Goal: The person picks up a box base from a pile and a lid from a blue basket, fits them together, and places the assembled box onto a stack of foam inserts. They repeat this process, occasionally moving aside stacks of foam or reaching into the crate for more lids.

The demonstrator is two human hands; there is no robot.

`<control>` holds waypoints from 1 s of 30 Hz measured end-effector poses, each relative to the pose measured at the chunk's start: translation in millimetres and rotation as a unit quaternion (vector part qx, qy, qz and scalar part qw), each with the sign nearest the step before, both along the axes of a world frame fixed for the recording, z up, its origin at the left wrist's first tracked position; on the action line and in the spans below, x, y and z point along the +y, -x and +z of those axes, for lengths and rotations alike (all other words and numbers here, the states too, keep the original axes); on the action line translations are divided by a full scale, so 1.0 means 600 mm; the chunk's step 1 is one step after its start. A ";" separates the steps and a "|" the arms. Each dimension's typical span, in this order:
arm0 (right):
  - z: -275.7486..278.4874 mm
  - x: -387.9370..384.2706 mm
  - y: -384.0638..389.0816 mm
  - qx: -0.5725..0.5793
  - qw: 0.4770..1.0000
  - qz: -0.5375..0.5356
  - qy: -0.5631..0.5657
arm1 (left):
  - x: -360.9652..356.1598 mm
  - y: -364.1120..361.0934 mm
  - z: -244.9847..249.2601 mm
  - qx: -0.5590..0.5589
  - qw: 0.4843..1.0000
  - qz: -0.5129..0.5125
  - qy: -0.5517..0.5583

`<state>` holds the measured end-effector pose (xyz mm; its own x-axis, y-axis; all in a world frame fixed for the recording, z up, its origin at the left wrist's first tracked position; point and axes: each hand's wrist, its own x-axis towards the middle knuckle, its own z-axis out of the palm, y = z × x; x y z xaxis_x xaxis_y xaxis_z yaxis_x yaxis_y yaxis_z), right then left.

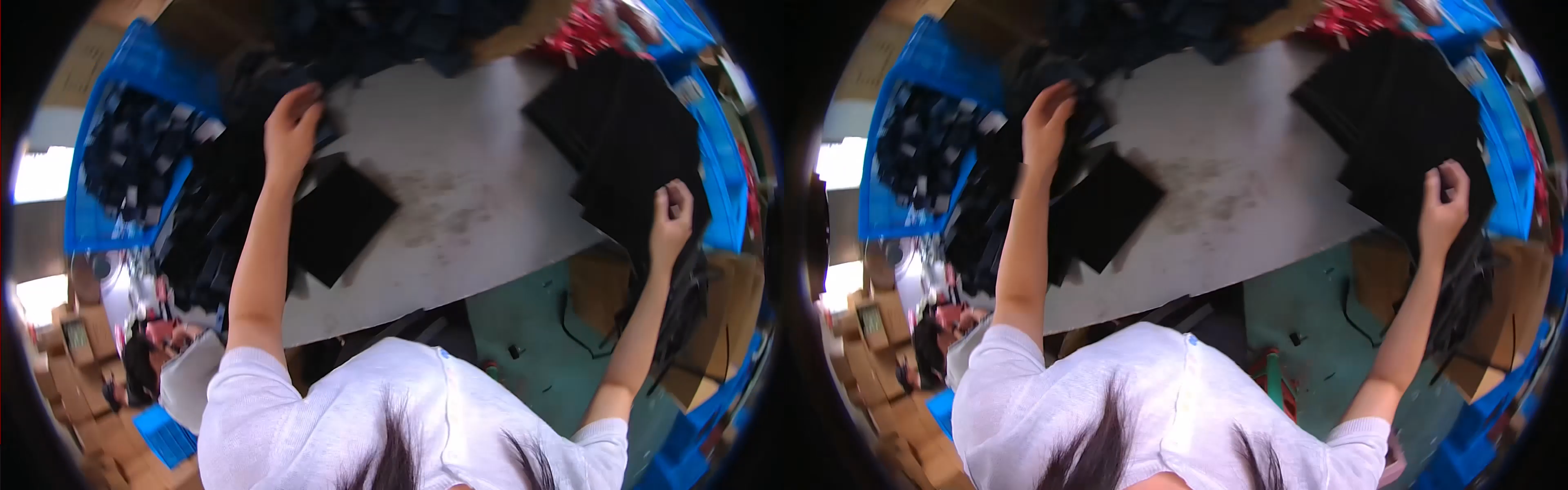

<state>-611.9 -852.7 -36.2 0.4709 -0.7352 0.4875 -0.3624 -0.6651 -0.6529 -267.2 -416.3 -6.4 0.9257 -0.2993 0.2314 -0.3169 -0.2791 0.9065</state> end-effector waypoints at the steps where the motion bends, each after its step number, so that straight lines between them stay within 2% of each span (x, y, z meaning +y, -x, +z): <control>1: -0.012 0.085 -0.043 0.009 0.993 0.071 -0.090 | 0.100 0.003 -0.011 -0.025 0.996 0.069 -0.041; 2: -0.024 0.166 -0.093 0.048 0.975 0.115 -0.183 | 0.172 0.035 -0.012 -0.031 0.986 0.144 -0.078; 3: -0.057 0.225 -0.136 0.093 0.958 0.204 -0.177 | 0.250 0.058 -0.049 -0.056 0.981 0.166 -0.077; 4: -0.096 0.285 -0.177 0.160 0.932 0.261 -0.195 | 0.284 0.113 -0.053 0.014 0.974 0.213 -0.079; 5: -0.149 0.337 -0.221 0.192 0.899 0.324 -0.224 | 0.315 0.158 -0.093 0.050 0.968 0.237 -0.060; 6: -0.212 0.381 -0.277 0.230 0.877 0.385 -0.170 | 0.328 0.203 -0.125 0.148 0.963 0.222 -0.040; 7: -0.225 0.439 -0.330 0.257 0.853 0.393 -0.227 | 0.329 0.244 -0.178 0.171 0.953 0.244 -0.047; 9: -0.293 0.530 -0.417 0.235 0.862 0.377 -0.242 | 0.311 0.280 -0.272 0.200 0.935 0.289 -0.041; 10: -0.297 0.567 -0.438 0.240 0.861 0.382 -0.234 | 0.302 0.287 -0.306 0.207 0.927 0.311 -0.028; 12: -0.296 0.626 -0.475 0.348 0.845 0.350 -0.207 | 0.288 0.255 -0.352 0.206 0.924 0.317 0.048; 13: -0.309 0.652 -0.476 0.340 0.874 0.315 -0.147 | 0.279 0.238 -0.333 0.214 0.916 0.338 0.036; 14: -0.320 0.662 -0.474 0.338 0.877 0.311 -0.138 | 0.272 0.226 -0.312 0.223 0.906 0.358 0.023; 15: -0.326 0.665 -0.469 0.301 0.897 0.286 -0.154 | 0.280 0.216 -0.323 0.209 0.918 0.337 0.024; 18: -0.326 0.640 -0.455 0.228 0.936 0.164 -0.210 | 0.309 0.188 -0.259 0.151 0.954 0.257 0.036; 20: -0.318 0.597 -0.448 0.176 0.932 0.060 -0.313 | 0.337 0.168 -0.216 0.161 0.955 0.238 0.071; 21: -0.331 0.561 -0.450 0.089 0.916 0.045 -0.390 | 0.346 0.146 -0.198 0.163 0.955 0.225 0.105; 22: -0.317 0.563 -0.455 0.004 0.886 0.033 -0.463 | 0.354 0.126 -0.188 0.161 0.955 0.226 0.108; 23: -0.301 0.561 -0.458 -0.048 0.812 0.052 -0.579 | 0.360 0.111 -0.180 0.127 0.961 0.219 0.109; 24: -0.232 0.576 -0.463 -0.096 0.720 0.070 -0.684 | 0.365 0.096 -0.172 0.091 0.966 0.214 0.109; 25: -0.187 0.584 -0.468 -0.083 0.700 0.140 -0.695 | 0.368 0.083 -0.160 0.075 0.967 0.219 0.107; 26: -0.209 0.580 -0.495 -0.077 0.700 0.147 -0.695 | 0.371 0.071 -0.156 0.082 0.970 0.207 0.100; 27: -0.255 0.568 -0.532 -0.116 0.454 0.449 -0.760 | 0.370 0.058 -0.156 0.089 0.970 0.206 0.096; 28: -0.251 0.583 -0.555 -0.137 0.135 0.677 -0.710 | 0.366 0.046 -0.156 0.097 0.970 0.205 0.093; 29: -0.247 0.595 -0.561 -0.129 0.130 0.678 -0.712 | 0.363 0.034 -0.155 0.172 0.962 0.177 0.119; 30: -0.182 0.664 -0.562 -0.190 0.283 0.449 -0.826 | 0.357 0.029 -0.145 0.126 0.963 0.184 0.152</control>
<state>-274.7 -454.4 -145.3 0.9737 0.2256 -0.0321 -0.2271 0.9488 -0.2196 -284.4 -202.3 -93.5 0.9943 0.1064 0.0097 -0.0055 -0.0398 0.9992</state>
